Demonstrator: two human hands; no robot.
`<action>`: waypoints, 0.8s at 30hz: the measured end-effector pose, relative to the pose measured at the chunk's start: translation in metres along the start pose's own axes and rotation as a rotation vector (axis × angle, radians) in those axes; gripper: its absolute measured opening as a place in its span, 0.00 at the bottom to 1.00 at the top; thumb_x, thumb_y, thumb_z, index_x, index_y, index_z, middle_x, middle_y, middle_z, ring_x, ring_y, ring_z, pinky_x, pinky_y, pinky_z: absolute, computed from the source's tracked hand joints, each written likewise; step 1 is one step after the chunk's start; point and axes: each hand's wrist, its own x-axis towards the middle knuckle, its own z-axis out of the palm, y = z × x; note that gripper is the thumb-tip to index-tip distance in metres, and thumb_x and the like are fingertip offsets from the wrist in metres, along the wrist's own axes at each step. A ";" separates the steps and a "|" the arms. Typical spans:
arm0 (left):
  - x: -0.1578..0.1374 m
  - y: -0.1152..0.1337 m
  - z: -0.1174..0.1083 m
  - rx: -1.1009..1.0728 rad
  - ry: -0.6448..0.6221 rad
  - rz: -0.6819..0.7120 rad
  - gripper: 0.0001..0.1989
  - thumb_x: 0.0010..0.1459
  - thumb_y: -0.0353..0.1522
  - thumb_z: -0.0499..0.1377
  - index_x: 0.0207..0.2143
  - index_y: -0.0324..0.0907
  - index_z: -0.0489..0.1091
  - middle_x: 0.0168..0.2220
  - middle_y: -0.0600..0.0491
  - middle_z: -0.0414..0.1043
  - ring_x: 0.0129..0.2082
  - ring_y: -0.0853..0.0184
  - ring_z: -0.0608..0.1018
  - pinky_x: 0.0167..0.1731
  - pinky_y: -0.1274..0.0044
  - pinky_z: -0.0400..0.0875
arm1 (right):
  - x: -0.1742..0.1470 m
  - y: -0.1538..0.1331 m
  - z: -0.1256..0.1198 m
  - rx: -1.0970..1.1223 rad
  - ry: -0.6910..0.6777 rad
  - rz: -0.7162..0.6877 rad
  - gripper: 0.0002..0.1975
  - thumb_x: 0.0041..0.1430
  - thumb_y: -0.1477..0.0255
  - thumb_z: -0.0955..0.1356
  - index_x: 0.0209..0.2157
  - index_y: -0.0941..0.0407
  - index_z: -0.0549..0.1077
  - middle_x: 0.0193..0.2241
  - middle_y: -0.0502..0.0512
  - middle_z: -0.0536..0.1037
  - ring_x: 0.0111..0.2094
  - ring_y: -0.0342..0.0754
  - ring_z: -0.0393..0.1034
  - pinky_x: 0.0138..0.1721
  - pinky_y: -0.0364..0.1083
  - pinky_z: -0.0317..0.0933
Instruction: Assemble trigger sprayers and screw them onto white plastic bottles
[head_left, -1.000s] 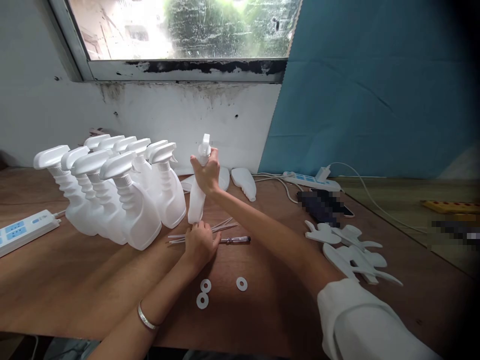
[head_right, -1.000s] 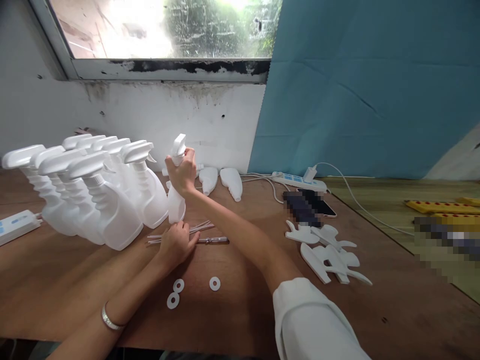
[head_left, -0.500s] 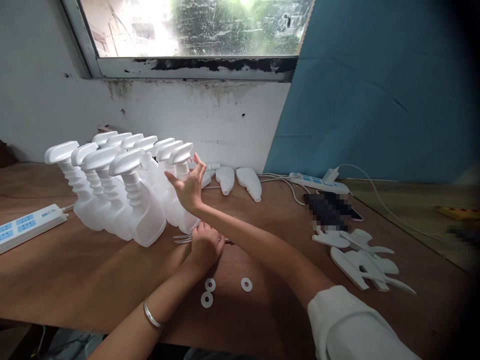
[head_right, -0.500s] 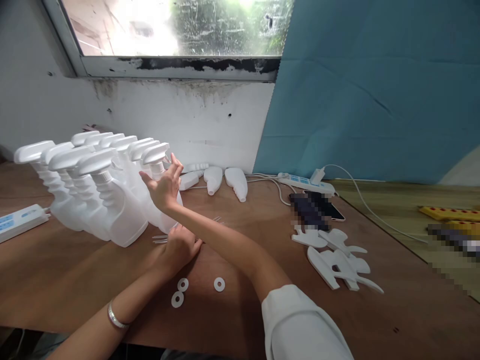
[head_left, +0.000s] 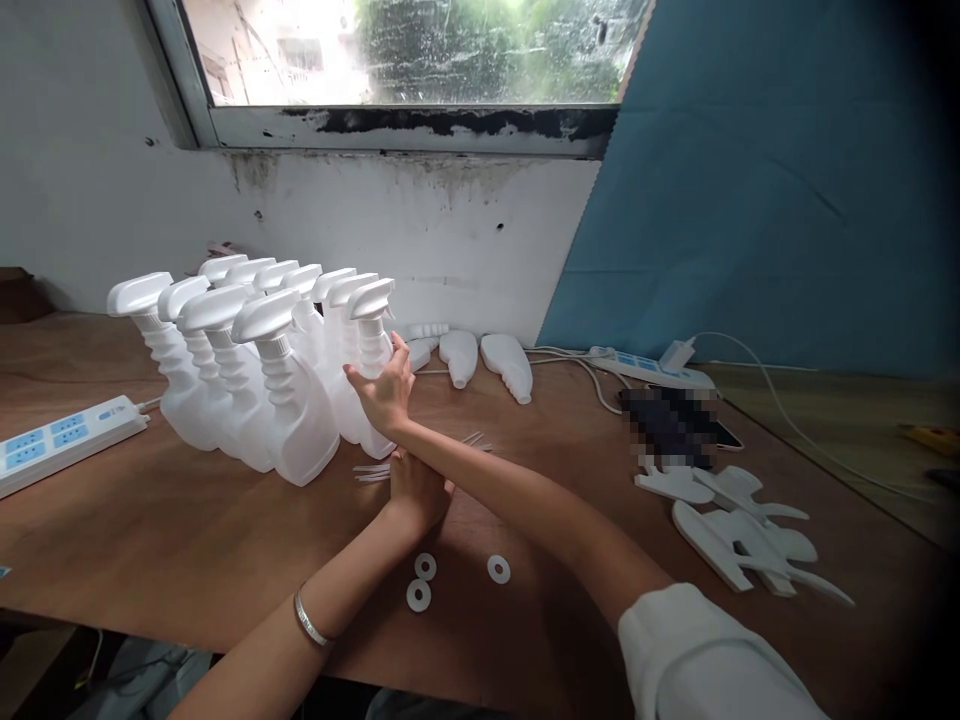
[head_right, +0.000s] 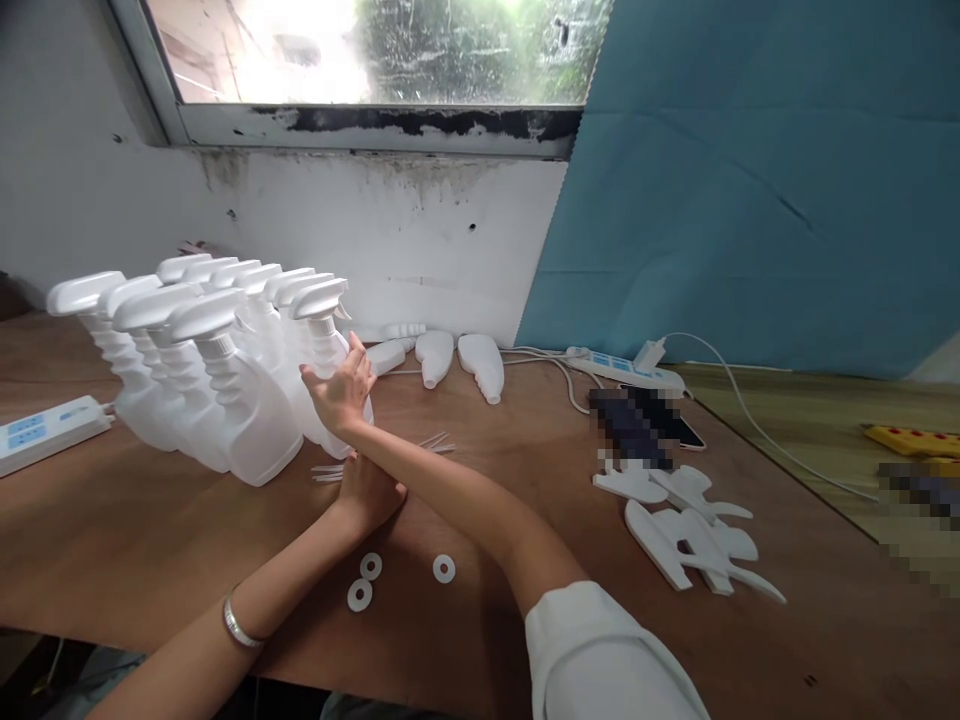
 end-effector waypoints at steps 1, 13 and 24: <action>0.000 0.000 0.000 -0.006 0.001 0.000 0.16 0.51 0.31 0.52 0.38 0.31 0.72 0.37 0.33 0.71 0.41 0.44 0.70 0.37 0.61 0.61 | 0.001 0.000 0.000 -0.002 -0.003 0.006 0.36 0.45 0.60 0.68 0.53 0.55 0.51 0.51 0.63 0.63 0.52 0.58 0.57 0.51 0.59 0.49; -0.003 0.004 -0.001 -0.012 -0.022 0.012 0.20 0.48 0.40 0.55 0.35 0.33 0.73 0.39 0.33 0.71 0.42 0.41 0.68 0.40 0.59 0.58 | -0.002 0.002 -0.007 -0.015 -0.021 -0.029 0.39 0.43 0.60 0.70 0.53 0.58 0.52 0.50 0.62 0.63 0.52 0.57 0.57 0.52 0.56 0.49; -0.006 0.007 0.007 -0.153 0.017 0.407 0.20 0.51 0.41 0.54 0.42 0.38 0.68 0.47 0.41 0.67 0.49 0.51 0.66 0.48 0.66 0.57 | -0.016 0.004 -0.044 -0.210 -0.013 -0.080 0.40 0.48 0.48 0.62 0.57 0.52 0.46 0.53 0.59 0.61 0.54 0.56 0.57 0.49 0.54 0.57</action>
